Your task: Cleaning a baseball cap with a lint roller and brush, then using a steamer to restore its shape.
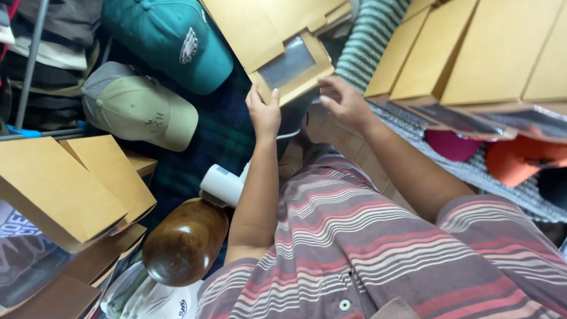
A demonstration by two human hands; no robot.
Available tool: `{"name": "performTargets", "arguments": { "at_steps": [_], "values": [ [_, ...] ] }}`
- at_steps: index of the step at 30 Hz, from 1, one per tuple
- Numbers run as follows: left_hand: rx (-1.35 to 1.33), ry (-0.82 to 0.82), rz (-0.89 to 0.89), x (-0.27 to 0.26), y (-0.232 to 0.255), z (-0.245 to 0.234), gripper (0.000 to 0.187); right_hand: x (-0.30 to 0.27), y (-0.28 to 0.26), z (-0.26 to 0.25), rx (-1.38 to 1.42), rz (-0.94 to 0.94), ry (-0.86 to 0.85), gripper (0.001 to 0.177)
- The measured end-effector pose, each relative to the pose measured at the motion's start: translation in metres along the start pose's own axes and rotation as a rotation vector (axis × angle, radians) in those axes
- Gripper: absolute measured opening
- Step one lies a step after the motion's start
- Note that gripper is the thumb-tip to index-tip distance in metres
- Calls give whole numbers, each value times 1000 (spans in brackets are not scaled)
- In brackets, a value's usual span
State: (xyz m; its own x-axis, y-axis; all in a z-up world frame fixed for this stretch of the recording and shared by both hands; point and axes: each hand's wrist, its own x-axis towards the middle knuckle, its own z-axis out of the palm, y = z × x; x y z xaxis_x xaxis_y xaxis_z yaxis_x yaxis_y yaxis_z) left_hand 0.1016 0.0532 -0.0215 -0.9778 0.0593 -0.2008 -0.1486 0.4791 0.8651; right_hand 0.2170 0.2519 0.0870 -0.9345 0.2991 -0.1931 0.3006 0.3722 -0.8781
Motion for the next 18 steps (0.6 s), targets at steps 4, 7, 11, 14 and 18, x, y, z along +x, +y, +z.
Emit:
{"name": "performTargets", "arguments": {
  "at_steps": [4,7,11,14,18],
  "values": [
    [-94,-62,87,-76,59,-37,54,-126,5,-14,318,-65,273,25],
    [-142,-159,86,-100,68,-45,54,-208,11,-54,294,-2,636,18],
    [-203,-326,98,-137,91,-39,47,-266,28,-113,320,67,995,14],
    [-321,-480,131,-163,135,-24,48,-273,46,-156,428,-18,1160,32],
    [-232,-633,329,-167,168,25,58,-254,81,-185,482,-146,876,64]
  ]
}}
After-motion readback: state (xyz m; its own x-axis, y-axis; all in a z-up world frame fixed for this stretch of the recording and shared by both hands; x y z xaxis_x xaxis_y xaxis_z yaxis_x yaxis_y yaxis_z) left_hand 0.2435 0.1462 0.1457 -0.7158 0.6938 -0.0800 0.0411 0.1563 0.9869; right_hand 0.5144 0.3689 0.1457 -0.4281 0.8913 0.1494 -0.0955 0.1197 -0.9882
